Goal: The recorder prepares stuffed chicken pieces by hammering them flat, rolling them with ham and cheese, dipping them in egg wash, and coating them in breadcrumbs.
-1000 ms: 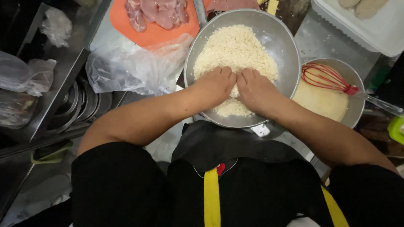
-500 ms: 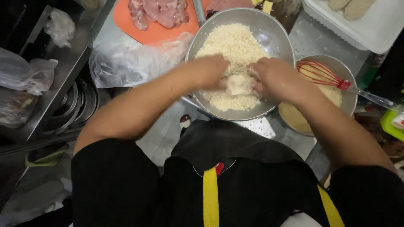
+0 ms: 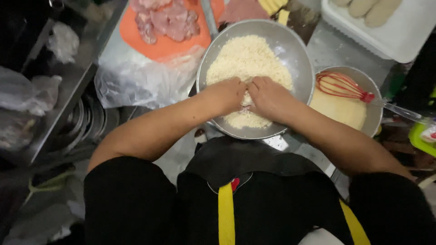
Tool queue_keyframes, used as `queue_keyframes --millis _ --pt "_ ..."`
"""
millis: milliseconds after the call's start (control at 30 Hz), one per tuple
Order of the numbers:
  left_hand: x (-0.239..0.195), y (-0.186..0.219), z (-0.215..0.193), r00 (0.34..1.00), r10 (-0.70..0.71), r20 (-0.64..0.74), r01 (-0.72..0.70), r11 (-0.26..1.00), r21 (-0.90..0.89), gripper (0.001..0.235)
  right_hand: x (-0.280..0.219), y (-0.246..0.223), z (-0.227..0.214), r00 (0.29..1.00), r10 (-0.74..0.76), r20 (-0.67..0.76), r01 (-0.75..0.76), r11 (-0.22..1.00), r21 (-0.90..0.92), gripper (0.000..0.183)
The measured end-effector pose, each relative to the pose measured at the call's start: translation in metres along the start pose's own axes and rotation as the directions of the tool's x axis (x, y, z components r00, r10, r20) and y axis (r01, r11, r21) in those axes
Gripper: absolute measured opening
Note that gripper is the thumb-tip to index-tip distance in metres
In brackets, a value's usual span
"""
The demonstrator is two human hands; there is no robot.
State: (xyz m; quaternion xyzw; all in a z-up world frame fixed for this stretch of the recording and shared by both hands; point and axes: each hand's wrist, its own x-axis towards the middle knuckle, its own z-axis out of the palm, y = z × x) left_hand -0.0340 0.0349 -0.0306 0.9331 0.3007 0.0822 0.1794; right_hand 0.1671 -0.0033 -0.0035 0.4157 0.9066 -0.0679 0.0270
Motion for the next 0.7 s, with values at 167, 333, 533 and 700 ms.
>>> queue_keyframes --millis 167,333,533,700 --pt "0.025 -0.003 -0.061 0.905 -0.200 0.376 0.264 0.956 -0.126 0.054 -0.014 0.037 0.003 0.952 0.249 0.176 -0.305 0.796 0.523 0.055" --pt "0.031 -0.004 -0.004 0.922 -0.291 -0.255 -0.065 0.532 -0.844 0.067 -0.023 0.045 0.032 0.936 0.351 0.017 -0.077 0.155 0.985 0.062" --pt "0.044 0.021 0.006 0.827 -0.548 0.128 -0.360 -0.690 -0.628 0.067 -0.037 -0.020 -0.052 0.855 0.235 -0.463 0.042 0.858 0.512 0.066" --pt "0.040 0.018 0.021 0.837 -0.509 0.203 -0.294 -0.730 -0.617 0.066 -0.018 0.020 -0.014 0.804 0.440 -0.401 -0.279 0.873 0.399 0.041"
